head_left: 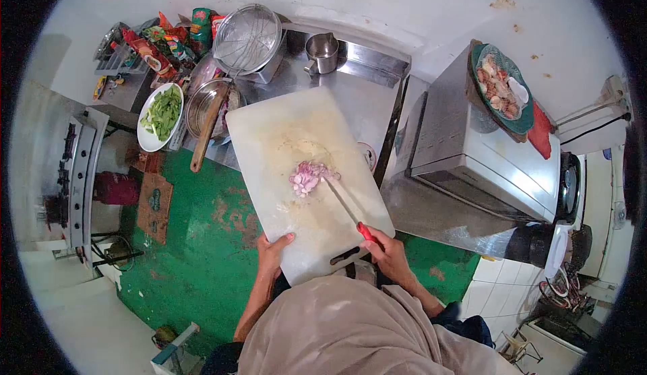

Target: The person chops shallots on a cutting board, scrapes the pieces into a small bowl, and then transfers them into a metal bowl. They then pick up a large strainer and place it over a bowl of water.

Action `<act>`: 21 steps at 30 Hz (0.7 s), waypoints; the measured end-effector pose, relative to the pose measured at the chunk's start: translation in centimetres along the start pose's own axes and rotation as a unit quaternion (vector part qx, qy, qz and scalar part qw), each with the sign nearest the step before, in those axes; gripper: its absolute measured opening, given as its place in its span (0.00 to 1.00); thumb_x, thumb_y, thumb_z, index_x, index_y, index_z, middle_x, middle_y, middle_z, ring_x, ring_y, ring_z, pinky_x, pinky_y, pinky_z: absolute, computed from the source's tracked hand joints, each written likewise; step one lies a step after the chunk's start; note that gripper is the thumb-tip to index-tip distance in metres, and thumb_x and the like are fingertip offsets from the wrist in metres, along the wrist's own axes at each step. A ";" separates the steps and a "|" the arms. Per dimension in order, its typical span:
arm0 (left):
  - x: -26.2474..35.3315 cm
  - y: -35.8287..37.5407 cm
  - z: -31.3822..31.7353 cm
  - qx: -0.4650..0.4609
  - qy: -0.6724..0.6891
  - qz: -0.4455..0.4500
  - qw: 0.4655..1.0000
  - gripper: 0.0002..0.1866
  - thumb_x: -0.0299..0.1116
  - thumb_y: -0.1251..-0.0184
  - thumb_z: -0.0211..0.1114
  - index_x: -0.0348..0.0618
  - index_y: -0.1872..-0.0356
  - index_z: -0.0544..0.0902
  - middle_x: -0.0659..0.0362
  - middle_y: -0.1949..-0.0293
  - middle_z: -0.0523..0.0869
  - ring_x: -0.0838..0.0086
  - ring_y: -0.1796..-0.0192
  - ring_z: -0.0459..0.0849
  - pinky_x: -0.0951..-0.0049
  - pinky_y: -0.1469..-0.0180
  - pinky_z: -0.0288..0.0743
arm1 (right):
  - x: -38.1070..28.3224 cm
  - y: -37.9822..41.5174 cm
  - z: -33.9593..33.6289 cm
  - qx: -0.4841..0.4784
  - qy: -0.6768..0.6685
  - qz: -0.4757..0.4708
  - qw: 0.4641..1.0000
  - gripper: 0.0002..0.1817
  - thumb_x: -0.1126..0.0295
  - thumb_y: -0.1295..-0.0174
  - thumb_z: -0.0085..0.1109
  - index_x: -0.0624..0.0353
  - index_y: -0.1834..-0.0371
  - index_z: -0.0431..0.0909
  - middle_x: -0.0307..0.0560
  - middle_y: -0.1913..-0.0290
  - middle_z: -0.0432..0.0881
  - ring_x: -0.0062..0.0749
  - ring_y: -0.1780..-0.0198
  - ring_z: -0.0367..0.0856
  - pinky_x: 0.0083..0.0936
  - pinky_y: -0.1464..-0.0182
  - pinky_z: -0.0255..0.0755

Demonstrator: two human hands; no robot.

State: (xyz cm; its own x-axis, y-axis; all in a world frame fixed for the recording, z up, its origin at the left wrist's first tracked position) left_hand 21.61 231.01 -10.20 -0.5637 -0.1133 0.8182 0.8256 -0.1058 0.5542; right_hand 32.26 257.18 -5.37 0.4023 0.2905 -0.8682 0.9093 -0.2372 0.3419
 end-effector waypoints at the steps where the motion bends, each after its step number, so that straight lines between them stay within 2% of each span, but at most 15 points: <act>1: 0.0 -0.1 -0.1 0.003 -0.006 0.001 1.000 0.27 0.27 0.55 0.71 0.31 0.51 0.74 0.49 0.60 0.83 0.62 0.63 0.84 0.61 0.58 0.79 | -0.2 0.1 0.4 -0.019 -0.049 0.031 0.998 0.20 0.67 0.35 0.51 0.58 0.40 0.70 0.41 0.66 0.84 0.17 0.79 0.74 0.18 0.75 0.70; 2: 0.0 -0.1 -0.1 0.006 -0.012 0.003 1.000 0.27 0.27 0.55 0.71 0.31 0.51 0.74 0.49 0.60 0.83 0.62 0.63 0.84 0.62 0.58 0.79 | -0.2 0.3 1.0 -0.038 -0.097 0.061 0.993 0.20 0.68 0.34 0.49 0.58 0.39 0.70 0.39 0.68 0.84 0.16 0.81 0.72 0.16 0.77 0.69; 5: 0.0 -0.1 -0.1 0.000 -0.017 0.000 1.000 0.27 0.28 0.55 0.71 0.32 0.50 0.74 0.50 0.61 0.83 0.63 0.63 0.84 0.62 0.58 0.79 | -1.0 0.1 1.9 -0.053 -0.125 0.056 0.989 0.19 0.68 0.32 0.43 0.59 0.38 0.68 0.42 0.65 0.85 0.17 0.82 0.73 0.16 0.78 0.68; 14: -0.2 0.0 -0.2 -0.010 -0.003 -0.012 1.000 0.27 0.25 0.53 0.70 0.32 0.49 0.74 0.51 0.58 0.83 0.66 0.59 0.83 0.65 0.54 0.77 | -1.5 -0.7 2.2 -0.067 -0.221 0.099 0.968 0.21 0.64 0.31 0.42 0.61 0.38 0.65 0.47 0.63 0.84 0.20 0.82 0.74 0.18 0.82 0.66; 21: -0.1 -0.1 -0.1 -0.017 -0.013 -0.009 1.000 0.26 0.24 0.53 0.70 0.32 0.49 0.73 0.51 0.58 0.83 0.66 0.59 0.83 0.65 0.54 0.76 | -1.3 -0.7 1.6 -0.059 -0.222 0.110 0.967 0.23 0.62 0.31 0.43 0.63 0.37 0.64 0.49 0.63 0.83 0.21 0.82 0.74 0.16 0.80 0.66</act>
State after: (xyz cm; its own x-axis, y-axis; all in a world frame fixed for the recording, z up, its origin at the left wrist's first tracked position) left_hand 21.53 230.89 -10.35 -0.5775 -0.0856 0.8119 0.8136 -0.1417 0.5638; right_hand 30.97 255.50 -5.04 0.5258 -0.1870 -0.8298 0.8231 -0.1340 0.5518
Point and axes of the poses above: each hand's wrist, its own y-axis away from the middle knuckle, its own z-axis out of the palm, x = y × z, the point moved 9 cm from there along -y, towards the middle knuckle
